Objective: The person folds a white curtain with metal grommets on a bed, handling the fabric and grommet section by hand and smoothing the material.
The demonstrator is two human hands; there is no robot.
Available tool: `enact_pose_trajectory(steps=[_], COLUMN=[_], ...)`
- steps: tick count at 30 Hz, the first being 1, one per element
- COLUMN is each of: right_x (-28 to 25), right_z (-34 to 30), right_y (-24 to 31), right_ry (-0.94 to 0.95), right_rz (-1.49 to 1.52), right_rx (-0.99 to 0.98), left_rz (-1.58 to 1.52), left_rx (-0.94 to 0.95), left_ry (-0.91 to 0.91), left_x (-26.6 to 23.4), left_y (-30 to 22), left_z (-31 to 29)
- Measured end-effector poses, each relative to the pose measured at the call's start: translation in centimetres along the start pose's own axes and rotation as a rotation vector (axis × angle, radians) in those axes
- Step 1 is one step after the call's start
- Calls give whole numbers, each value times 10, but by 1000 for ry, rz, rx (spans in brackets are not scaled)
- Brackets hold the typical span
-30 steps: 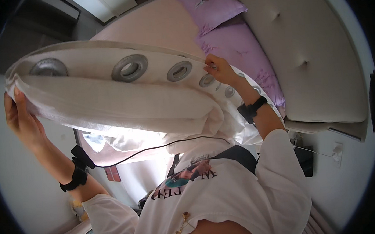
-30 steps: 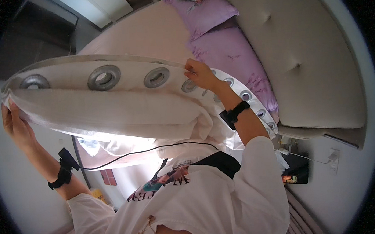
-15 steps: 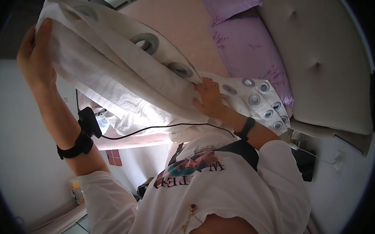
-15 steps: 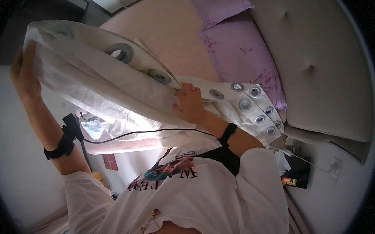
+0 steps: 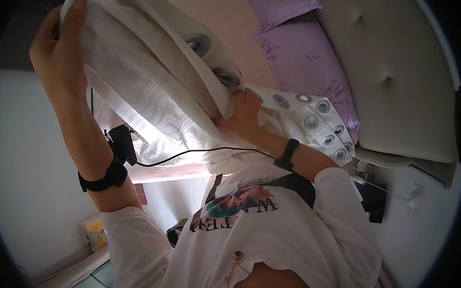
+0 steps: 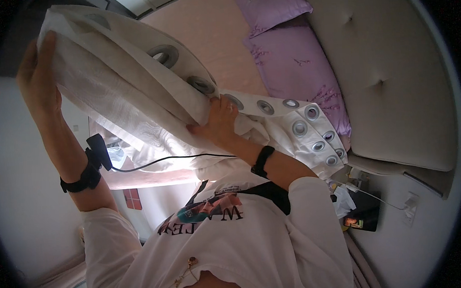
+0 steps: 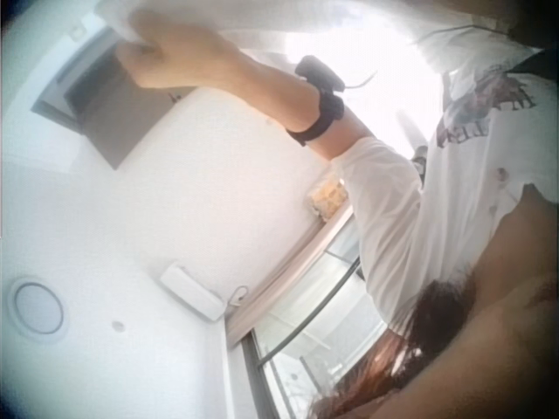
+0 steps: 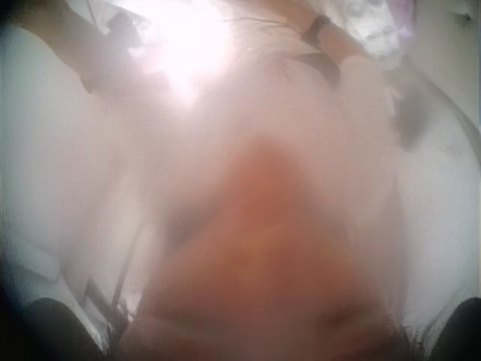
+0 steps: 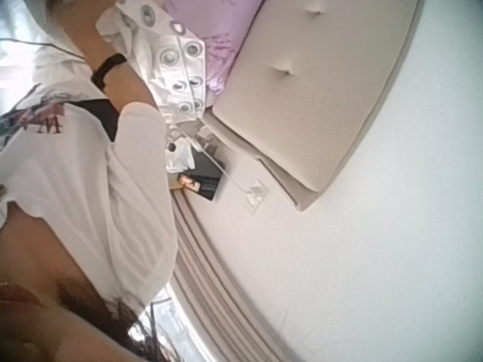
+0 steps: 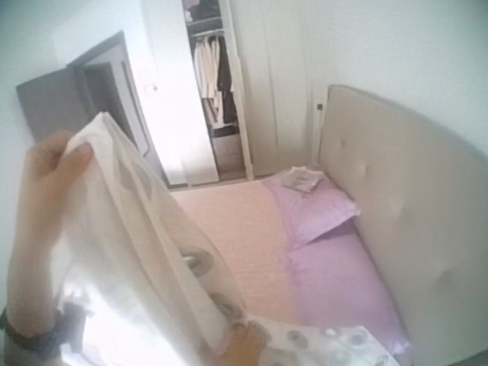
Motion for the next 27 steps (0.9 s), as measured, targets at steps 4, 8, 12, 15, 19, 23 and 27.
enact_pose_trajectory(steps=[4, 8, 12, 15, 19, 23, 27], right_x=[11, 22, 7, -13, -41, -61, -50], right_z=[-2, 1, 7, 6, 8, 21, 23], right_y=[3, -5, -10, -54, -64, -77, -90], right_ry=[28, -108, -60, -212, -223, -190, -182], right_rz=[-22, -75, 31, 62, -1, 139, 122], right_rx=[15, -10, 19, -103, -305, -305, -277], left_rz=[-7, 7, -85, -253, -259, -366, -461], left_rx=[-19, 12, 14, 64, 59, 15, 9], left_ry=[-30, -51, -42, -6, 75, 28, 23], left_x=[-1, 0, -11, -15, -61, -85, -105], left_y=[-1, -7, 1, 10, 37, 48, 49], left_z=[-3, -4, -2, 2, 11, 14, 20])
Point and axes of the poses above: each hand's wrist, its own z-axis towards the middle knuckle, its own x-axis out of the palm, y = z × x, the point moved 9 cm from there along z, towards the middle knuckle, and after that the axes turned 5 degrees about -y, right-handed, at the moved point
